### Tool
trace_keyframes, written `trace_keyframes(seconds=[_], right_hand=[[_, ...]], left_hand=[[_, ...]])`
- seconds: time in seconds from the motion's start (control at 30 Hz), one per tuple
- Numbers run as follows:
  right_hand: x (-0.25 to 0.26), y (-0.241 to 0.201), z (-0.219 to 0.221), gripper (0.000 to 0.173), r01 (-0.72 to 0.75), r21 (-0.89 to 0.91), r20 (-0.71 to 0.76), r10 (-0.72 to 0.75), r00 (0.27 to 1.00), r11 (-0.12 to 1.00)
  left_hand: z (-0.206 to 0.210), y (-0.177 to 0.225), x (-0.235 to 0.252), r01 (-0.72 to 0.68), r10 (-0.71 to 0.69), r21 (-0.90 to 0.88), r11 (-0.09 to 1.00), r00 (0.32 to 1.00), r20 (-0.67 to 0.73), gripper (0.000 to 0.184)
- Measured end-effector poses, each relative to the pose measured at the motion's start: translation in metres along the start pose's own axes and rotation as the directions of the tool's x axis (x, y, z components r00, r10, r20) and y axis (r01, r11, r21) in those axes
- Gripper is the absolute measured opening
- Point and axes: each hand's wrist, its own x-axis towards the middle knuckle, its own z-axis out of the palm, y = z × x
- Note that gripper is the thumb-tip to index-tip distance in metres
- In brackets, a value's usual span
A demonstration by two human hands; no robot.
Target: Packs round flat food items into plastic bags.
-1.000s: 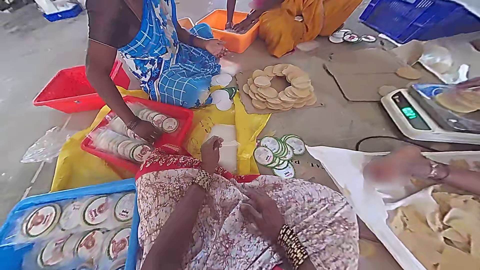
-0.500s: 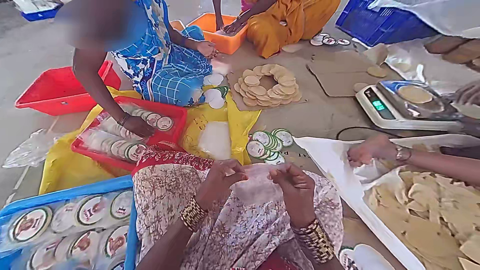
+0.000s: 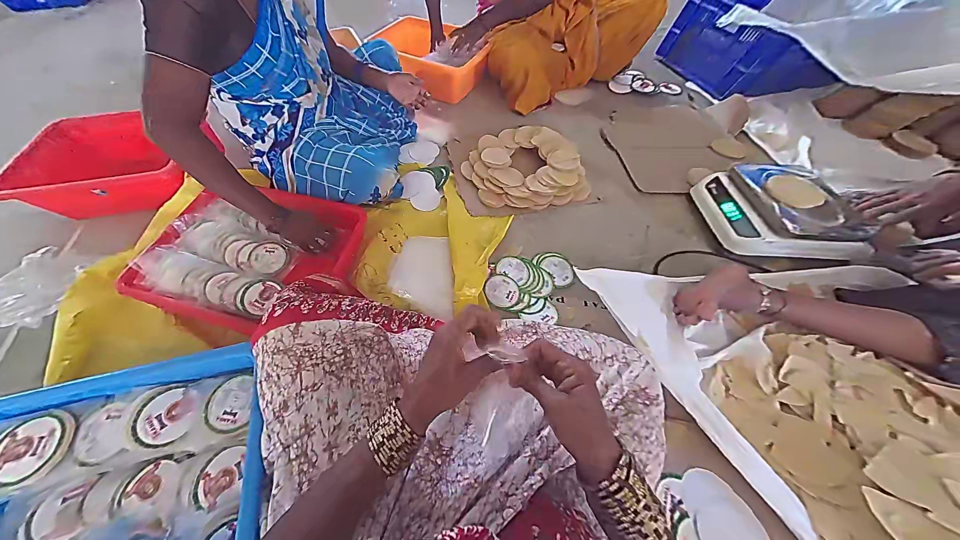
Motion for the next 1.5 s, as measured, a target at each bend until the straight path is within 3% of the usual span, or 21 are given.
trace_keyframes(seconds=[0.07, 0.1, 0.13, 0.2, 0.23, 0.33, 0.43, 0.53, 0.63, 0.7, 0.8, 0.9, 0.97, 1.07, 1.13, 1.23, 1.4, 1.5], right_hand=[[0.002, 0.002, -0.001, 0.01, 0.055, 0.062, -0.141, -0.046, 0.989, 0.997], [0.003, 0.003, -0.001, 0.012, 0.083, 0.095, -0.178, -0.065, 0.982, 0.992], [0.004, 0.006, -0.001, 0.013, 0.098, 0.112, -0.188, -0.076, 0.979, 0.989], [0.005, 0.014, 0.0, 0.013, 0.081, 0.112, -0.13, -0.066, 0.989, 0.99], [0.007, 0.02, 0.0, 0.012, 0.052, 0.117, -0.077, -0.043, 0.996, 0.992], [0.03, 0.038, -0.008, 0.015, -0.028, 0.121, 0.006, 0.028, 1.0, 0.992], [0.078, 0.069, -0.022, 0.026, -0.121, -0.127, -0.065, 0.113, 0.991, 0.985], [0.128, 0.108, -0.034, 0.041, -0.238, -0.507, -0.081, 0.229, 0.97, 0.828], [0.161, 0.134, -0.026, 0.057, -0.31, -0.787, -0.036, 0.463, 0.886, 0.533], [0.171, 0.152, -0.016, 0.072, -0.275, -0.881, -0.05, 0.502, 0.863, 0.384], [0.181, 0.155, -0.006, 0.075, -0.333, -0.886, -0.12, 0.536, 0.836, 0.321], [0.183, 0.159, -0.012, 0.055, -0.457, -0.774, -0.148, 0.576, 0.804, 0.438], [0.18, 0.161, -0.017, 0.046, -0.494, -0.682, -0.17, 0.54, 0.824, 0.539], [0.173, 0.171, -0.019, 0.03, -0.44, -0.407, -0.249, 0.366, 0.897, 0.801], [0.175, 0.171, -0.021, 0.024, -0.422, -0.223, -0.291, 0.353, 0.889, 0.879], [0.195, 0.169, -0.031, 0.016, -0.407, -0.149, -0.341, 0.34, 0.876, 0.901], [0.271, 0.157, -0.063, 0.025, -0.406, -0.259, -0.439, 0.267, 0.858, 0.876], [0.326, 0.148, -0.092, 0.031, -0.448, -0.281, -0.56, 0.235, 0.795, 0.849]], left_hand=[[-0.004, 0.004, 0.0, 0.2, -0.199, -0.112, 0.973, 0.98, 0.016, 0.068], [-0.005, 0.004, -0.002, 0.298, -0.295, -0.21, 0.931, 0.954, 0.047, 0.063], [-0.003, 0.003, -0.006, 0.356, -0.352, -0.334, 0.873, 0.933, 0.074, 0.045], [0.004, -0.006, -0.012, 0.35, -0.371, -0.5, 0.792, 0.927, 0.06, 0.014], [0.006, -0.011, -0.014, 0.321, -0.361, -0.51, 0.798, 0.932, 0.023, 0.012], [0.0, -0.024, -0.01, 0.264, -0.316, -0.313, 0.912, 0.94, -0.128, 0.011], [-0.02, -0.047, 0.002, 0.229, -0.237, -0.062, 0.972, 0.946, -0.223, 0.009], [-0.034, -0.079, 0.007, 0.177, -0.164, 0.026, 0.984, 0.952, -0.259, 0.013], [-0.035, -0.096, 0.004, 0.225, -0.207, 0.03, 0.974, 0.935, -0.29, 0.017], [-0.031, -0.099, 0.005, 0.268, -0.243, 0.031, 0.963, 0.911, -0.333, 0.016], [-0.028, -0.1, 0.014, 0.309, -0.303, -0.048, 0.95, 0.872, -0.383, 0.01], [-0.024, -0.107, 0.022, 0.258, -0.309, -0.173, 0.951, 0.843, -0.441, 0.004], [-0.023, -0.111, 0.025, 0.248, -0.32, -0.212, 0.945, 0.831, -0.454, 0.003], [-0.022, -0.115, 0.025, 0.261, -0.355, -0.257, 0.931, 0.814, -0.46, 0.003], [-0.021, -0.116, 0.026, 0.281, -0.388, -0.286, 0.916, 0.801, -0.456, 0.003], [-0.018, -0.119, 0.027, 0.313, -0.447, -0.348, 0.884, 0.786, -0.428, 0.004], [-0.011, -0.126, 0.025, 0.312, -0.491, -0.43, 0.847, 0.77, -0.407, 0.002], [-0.012, -0.126, 0.025, 0.307, -0.513, -0.471, 0.827, 0.755, -0.408, 0.003]])
